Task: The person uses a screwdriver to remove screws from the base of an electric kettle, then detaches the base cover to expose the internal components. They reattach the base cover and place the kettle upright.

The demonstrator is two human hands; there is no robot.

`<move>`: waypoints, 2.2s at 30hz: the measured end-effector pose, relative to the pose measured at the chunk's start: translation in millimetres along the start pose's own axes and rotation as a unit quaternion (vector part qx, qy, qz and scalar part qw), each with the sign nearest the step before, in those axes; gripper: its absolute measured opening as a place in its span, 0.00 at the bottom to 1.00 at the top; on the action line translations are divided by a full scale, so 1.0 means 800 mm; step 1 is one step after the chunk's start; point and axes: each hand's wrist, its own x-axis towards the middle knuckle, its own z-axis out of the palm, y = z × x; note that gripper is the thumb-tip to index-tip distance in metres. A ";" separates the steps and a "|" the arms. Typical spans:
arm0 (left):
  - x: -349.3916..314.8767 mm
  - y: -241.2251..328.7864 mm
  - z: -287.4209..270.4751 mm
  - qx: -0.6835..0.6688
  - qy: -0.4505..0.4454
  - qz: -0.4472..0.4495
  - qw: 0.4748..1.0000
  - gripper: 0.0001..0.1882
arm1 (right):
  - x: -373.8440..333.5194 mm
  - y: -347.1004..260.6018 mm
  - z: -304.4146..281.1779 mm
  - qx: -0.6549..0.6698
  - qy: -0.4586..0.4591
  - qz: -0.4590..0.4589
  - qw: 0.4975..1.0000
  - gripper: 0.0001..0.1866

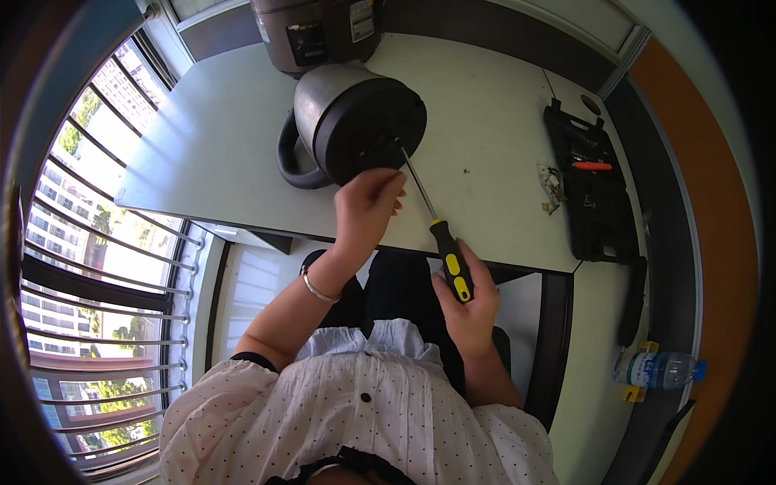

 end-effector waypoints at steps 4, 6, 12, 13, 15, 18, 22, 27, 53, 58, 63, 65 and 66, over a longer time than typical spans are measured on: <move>-0.011 -0.001 -0.024 0.258 0.166 0.364 0.879 0.13 | 0.007 -0.012 -0.011 -0.166 0.006 -0.127 0.978 0.26; -0.012 0.000 -0.037 0.342 0.187 0.394 0.833 0.21 | 0.011 -0.015 -0.012 -0.184 0.025 -0.162 0.969 0.25; 0.019 0.000 -0.063 0.417 0.202 0.291 0.837 0.31 | 0.014 -0.015 -0.015 -0.268 0.062 -0.229 0.934 0.27; 0.024 -0.001 -0.068 0.419 0.191 0.278 0.843 0.31 | 0.015 -0.015 -0.016 -0.283 0.065 -0.234 0.928 0.28; 0.029 -0.002 -0.075 0.409 0.194 0.281 0.846 0.31 | 0.014 -0.016 -0.017 -0.279 0.064 -0.238 0.928 0.28; 0.034 0.002 -0.082 0.413 0.210 0.287 0.838 0.28 | 0.012 -0.015 -0.018 -0.255 0.060 -0.236 0.936 0.28; 0.038 -0.001 -0.090 0.382 0.210 0.297 0.849 0.28 | 0.007 -0.013 -0.015 -0.213 0.052 -0.232 0.948 0.27; 0.035 -0.005 -0.091 0.372 0.207 0.298 0.854 0.29 | 0.002 -0.010 -0.015 -0.184 0.044 -0.215 0.958 0.25; 0.004 -0.024 -0.038 0.325 -0.029 0.190 0.926 0.05 | -0.022 0.008 -0.059 -0.034 0.024 -0.063 0.997 0.24; 0.002 -0.028 -0.016 0.345 -0.122 0.154 0.918 0.05 | -0.016 0.021 -0.068 0.089 0.144 0.030 0.985 0.29; 0.018 -0.033 0.039 0.398 -0.133 0.161 0.893 0.06 | -0.012 0.026 -0.065 0.125 0.189 0.035 0.973 0.30; 0.029 -0.036 0.061 0.417 -0.133 0.157 0.885 0.06 | -0.012 0.029 -0.066 0.146 0.193 0.033 0.970 0.30; 0.033 -0.037 0.070 0.421 -0.131 0.154 0.884 0.06 | -0.012 0.032 -0.067 0.143 0.194 0.031 0.970 0.30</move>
